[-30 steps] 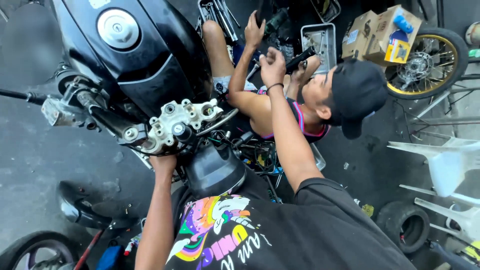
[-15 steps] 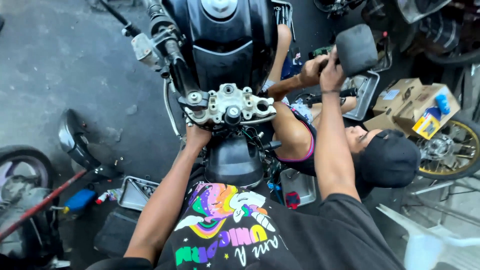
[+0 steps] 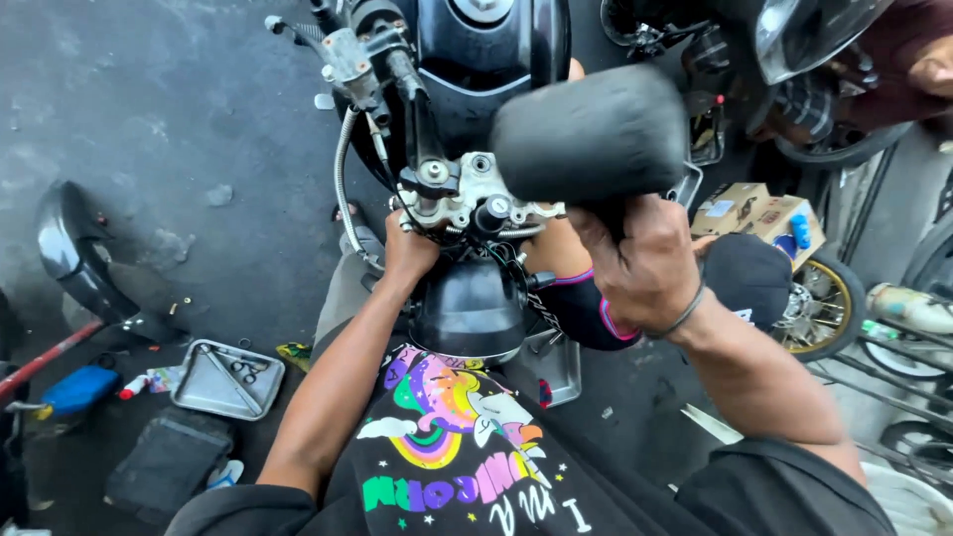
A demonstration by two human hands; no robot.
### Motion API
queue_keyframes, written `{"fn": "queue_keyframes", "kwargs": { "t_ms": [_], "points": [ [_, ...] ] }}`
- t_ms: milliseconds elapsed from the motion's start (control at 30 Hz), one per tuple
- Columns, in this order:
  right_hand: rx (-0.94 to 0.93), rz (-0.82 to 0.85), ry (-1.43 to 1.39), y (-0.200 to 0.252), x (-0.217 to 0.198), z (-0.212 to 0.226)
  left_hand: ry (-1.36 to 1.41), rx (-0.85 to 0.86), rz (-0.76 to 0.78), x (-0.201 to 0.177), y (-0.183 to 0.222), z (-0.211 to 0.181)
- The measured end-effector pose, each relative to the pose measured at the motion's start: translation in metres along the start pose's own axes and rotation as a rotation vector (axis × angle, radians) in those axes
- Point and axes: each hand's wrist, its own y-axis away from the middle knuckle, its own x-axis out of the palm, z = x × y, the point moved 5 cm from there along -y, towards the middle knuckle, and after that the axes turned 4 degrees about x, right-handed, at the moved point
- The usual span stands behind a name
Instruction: Securing the front fork of a motorcycle using a hammer and bolts to ensure proper assembly.
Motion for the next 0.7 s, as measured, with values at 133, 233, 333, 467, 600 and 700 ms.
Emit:
{"fn": "queue_keyframes", "kwargs": {
  "t_ms": [133, 233, 333, 467, 600, 700],
  "points": [
    [-0.029, 0.040, 0.320, -0.019, 0.051, 0.036, 0.009, 0.032, -0.007, 0.005, -0.006, 0.012],
    [0.134, 0.171, 0.246, -0.019, 0.042, 0.024, 0.002, 0.010, -0.009, 0.016, -0.006, 0.056],
    [0.089, -0.064, 0.221, -0.027, -0.010, 0.023, 0.041, 0.002, -0.044, 0.018, -0.005, 0.053],
    [-0.562, -0.089, 1.031, 0.014, 0.051, 0.011, 0.027, -0.006, -0.020, 0.015, -0.006, 0.049],
    [0.179, 0.148, 0.271, -0.017, 0.025, 0.014, -0.041, -0.050, 0.002, 0.018, -0.007, 0.052],
    [-0.114, 0.150, 0.587, 0.000, 0.046, 0.000, -0.014, -0.067, -0.010, 0.018, -0.002, 0.059]
  ]
}}
